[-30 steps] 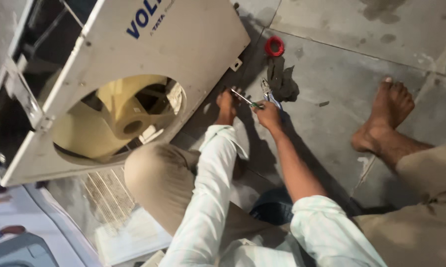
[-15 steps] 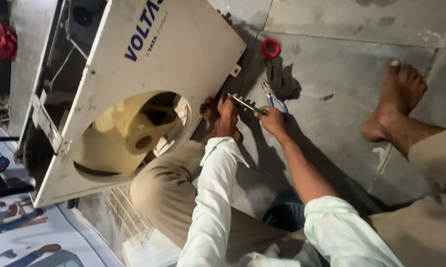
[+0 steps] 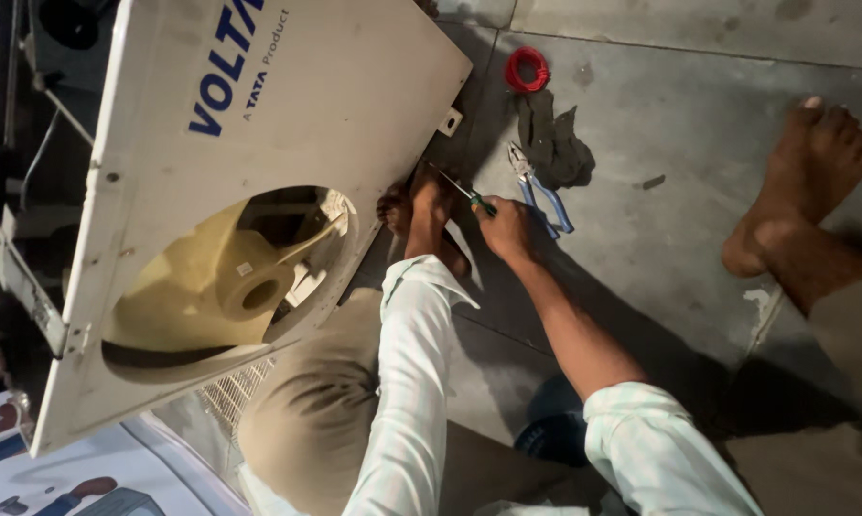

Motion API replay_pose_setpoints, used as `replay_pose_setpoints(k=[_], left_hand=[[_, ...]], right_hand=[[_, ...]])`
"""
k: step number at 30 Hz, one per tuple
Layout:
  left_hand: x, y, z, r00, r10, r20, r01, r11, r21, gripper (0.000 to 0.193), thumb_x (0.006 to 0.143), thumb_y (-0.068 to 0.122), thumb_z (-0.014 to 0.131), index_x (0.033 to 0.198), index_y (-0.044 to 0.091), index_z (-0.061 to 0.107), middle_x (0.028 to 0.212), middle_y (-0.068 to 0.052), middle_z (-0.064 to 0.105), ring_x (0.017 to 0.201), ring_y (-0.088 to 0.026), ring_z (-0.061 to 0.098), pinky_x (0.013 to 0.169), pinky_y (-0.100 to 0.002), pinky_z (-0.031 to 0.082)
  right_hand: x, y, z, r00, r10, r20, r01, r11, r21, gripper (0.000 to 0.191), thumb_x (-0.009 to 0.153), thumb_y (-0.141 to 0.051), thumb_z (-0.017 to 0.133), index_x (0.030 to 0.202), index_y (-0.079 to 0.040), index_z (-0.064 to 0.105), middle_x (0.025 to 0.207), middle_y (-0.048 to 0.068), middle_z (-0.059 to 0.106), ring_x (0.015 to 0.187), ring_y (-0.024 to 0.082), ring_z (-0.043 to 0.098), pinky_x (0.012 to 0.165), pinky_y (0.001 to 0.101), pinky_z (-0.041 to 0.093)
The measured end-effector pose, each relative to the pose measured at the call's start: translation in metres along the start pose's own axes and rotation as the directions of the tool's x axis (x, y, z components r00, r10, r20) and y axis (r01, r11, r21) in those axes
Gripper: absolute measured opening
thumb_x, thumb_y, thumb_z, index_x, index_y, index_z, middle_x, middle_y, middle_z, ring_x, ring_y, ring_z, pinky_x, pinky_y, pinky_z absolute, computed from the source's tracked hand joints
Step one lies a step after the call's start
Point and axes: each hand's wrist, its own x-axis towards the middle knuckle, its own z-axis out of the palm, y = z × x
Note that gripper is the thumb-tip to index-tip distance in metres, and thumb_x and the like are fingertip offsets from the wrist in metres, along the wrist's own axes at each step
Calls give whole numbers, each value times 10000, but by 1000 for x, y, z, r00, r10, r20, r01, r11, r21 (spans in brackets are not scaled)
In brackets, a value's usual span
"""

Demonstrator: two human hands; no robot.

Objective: The person sits on the floor of a repair workshop and uses a screwdriver to unscrew screws from the fan housing panel of a Voltas air cooler, collecting the removed screws by hand and working around the unit on the floor.

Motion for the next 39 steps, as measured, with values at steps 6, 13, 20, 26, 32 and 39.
replay_pose_setpoints(k=[6, 13, 20, 26, 32, 39], left_hand=[[72, -35, -6, 1000, 8, -20, -8, 999, 31, 459, 942, 191, 667, 1379, 108, 553, 1144, -154, 728, 959, -321, 709, 761, -427, 563], [82, -30, -12, 998, 45, -34, -42, 996, 81, 465, 918, 206, 684, 1357, 103, 569, 1149, -162, 726, 982, -329, 707, 785, -429, 563], [82, -25, -13, 996, 86, -39, -80, 989, 126, 473, 893, 222, 701, 1334, 97, 585, 1153, -171, 725, 1004, -337, 705, 810, -430, 563], [89, -29, -15, 995, 96, -31, -90, 984, 152, 480, 872, 236, 716, 1315, 93, 599, 1157, -178, 724, 1024, -344, 704, 831, -431, 563], [92, -33, -15, 994, 105, -35, -97, 978, 184, 487, 851, 249, 731, 1296, 88, 613, 1161, -185, 723, 1043, -351, 702, 852, -432, 564], [89, -34, -12, 994, 111, -16, -105, 972, 209, 497, 826, 265, 749, 1273, 83, 629, 1166, -193, 722, 1066, -359, 700, 877, -433, 564]], right_hand=[[13, -4, 8, 998, 62, 29, -63, 997, 48, 297, 892, -289, 757, 1087, -64, 758, 932, 213, 735, 893, 410, 708, 780, 451, 548], [14, 3, 14, 998, 34, 45, -35, 999, 30, 293, 897, -294, 761, 1101, -84, 773, 970, 209, 740, 932, 401, 710, 796, 449, 545], [11, 3, 17, 999, 33, 32, -34, 999, 35, 313, 903, -305, 757, 1117, -77, 763, 979, 205, 744, 935, 393, 716, 801, 438, 550], [9, 4, 21, 1000, -28, -7, 28, 998, 48, 284, 895, -245, 773, 1108, -59, 749, 955, 214, 739, 910, 384, 720, 795, 436, 554], [3, 7, 27, 981, -130, -143, 135, 990, 29, 282, 813, -191, 871, 982, -30, 713, 923, 194, 706, 904, 397, 686, 784, 469, 525], [13, 17, 31, 970, 169, 178, -184, 980, 73, 265, 1044, -316, 767, 934, -77, 739, 775, 158, 716, 722, 278, 696, 722, 402, 520]])
